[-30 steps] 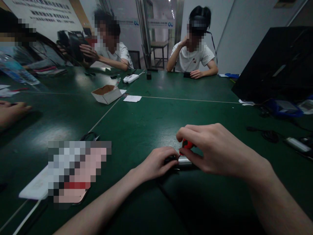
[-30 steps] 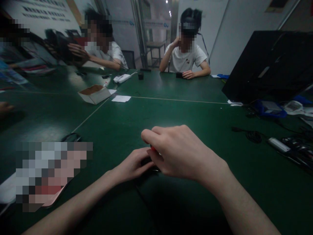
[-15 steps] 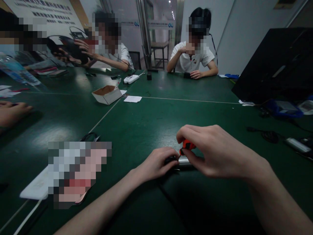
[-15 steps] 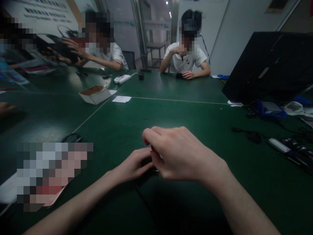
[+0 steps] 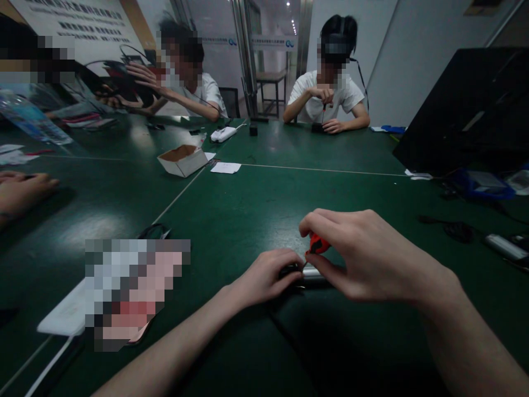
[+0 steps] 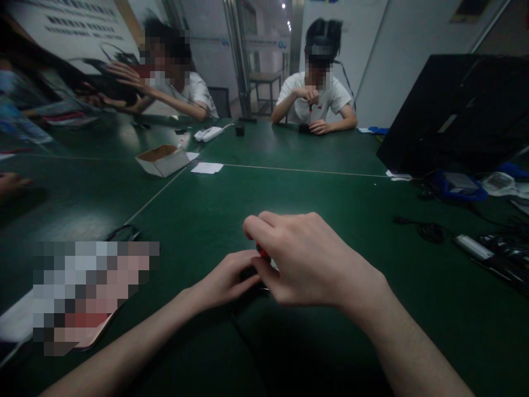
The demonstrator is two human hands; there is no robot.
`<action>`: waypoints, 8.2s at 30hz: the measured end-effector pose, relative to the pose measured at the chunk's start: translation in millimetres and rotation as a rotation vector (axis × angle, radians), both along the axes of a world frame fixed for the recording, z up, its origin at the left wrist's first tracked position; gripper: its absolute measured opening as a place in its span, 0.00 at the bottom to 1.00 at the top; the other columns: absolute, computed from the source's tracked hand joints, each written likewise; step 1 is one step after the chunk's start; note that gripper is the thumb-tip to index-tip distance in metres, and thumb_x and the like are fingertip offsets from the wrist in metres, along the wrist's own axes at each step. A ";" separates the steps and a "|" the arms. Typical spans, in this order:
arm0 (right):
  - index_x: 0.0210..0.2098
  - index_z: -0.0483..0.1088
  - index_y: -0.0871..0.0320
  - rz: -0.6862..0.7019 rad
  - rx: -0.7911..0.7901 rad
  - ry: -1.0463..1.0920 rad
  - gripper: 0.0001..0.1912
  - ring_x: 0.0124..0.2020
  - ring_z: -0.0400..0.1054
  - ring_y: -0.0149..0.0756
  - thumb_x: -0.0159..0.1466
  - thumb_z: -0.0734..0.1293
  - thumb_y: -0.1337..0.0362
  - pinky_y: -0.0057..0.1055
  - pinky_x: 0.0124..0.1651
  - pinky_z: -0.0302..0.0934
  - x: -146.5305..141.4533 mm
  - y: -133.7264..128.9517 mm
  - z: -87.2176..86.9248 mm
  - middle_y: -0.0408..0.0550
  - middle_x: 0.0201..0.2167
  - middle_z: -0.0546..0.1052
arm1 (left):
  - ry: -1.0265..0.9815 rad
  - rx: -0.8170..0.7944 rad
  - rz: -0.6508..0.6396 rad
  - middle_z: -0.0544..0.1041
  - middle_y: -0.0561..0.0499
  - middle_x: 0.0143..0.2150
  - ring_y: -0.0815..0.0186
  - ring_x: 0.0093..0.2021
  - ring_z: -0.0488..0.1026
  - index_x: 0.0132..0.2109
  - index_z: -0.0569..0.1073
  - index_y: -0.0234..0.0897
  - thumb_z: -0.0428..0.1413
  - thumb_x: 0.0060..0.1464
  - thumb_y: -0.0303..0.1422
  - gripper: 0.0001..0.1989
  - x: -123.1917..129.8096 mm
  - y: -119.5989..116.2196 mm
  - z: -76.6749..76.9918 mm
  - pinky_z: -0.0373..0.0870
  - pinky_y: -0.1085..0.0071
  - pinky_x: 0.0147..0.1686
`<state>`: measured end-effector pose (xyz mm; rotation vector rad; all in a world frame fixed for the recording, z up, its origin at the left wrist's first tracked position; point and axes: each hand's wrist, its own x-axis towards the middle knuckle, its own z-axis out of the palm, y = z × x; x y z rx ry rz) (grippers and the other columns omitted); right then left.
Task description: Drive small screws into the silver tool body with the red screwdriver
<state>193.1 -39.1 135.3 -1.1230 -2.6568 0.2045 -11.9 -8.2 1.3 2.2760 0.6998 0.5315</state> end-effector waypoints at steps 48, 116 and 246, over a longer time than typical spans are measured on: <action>0.39 0.62 0.56 -0.040 0.073 -0.035 0.04 0.27 0.61 0.29 0.64 0.63 0.65 0.27 0.26 0.46 -2.9 0.7 -1.6 0.41 0.33 0.71 | 0.020 -0.012 0.003 0.75 0.48 0.41 0.62 0.40 0.72 0.44 0.72 0.36 0.52 0.63 0.33 0.07 0.2 0.0 -0.2 0.68 0.69 0.41; 0.35 0.62 0.54 -0.042 0.140 -0.081 0.07 0.24 0.57 0.29 0.66 0.64 0.59 0.28 0.25 0.42 -4.2 -0.8 -2.4 0.38 0.27 0.68 | 0.018 0.027 0.023 0.75 0.48 0.39 0.62 0.39 0.73 0.41 0.71 0.35 0.52 0.62 0.33 0.06 -0.2 -0.6 -1.8 0.68 0.69 0.39; 0.33 0.62 0.55 -0.043 0.134 -0.064 0.11 0.23 0.55 0.28 0.66 0.64 0.56 0.27 0.24 0.43 -1.6 -0.3 -0.7 0.38 0.28 0.66 | 0.007 -0.015 0.008 0.76 0.48 0.39 0.63 0.39 0.72 0.42 0.72 0.35 0.52 0.62 0.33 0.07 0.7 -0.7 1.3 0.69 0.70 0.40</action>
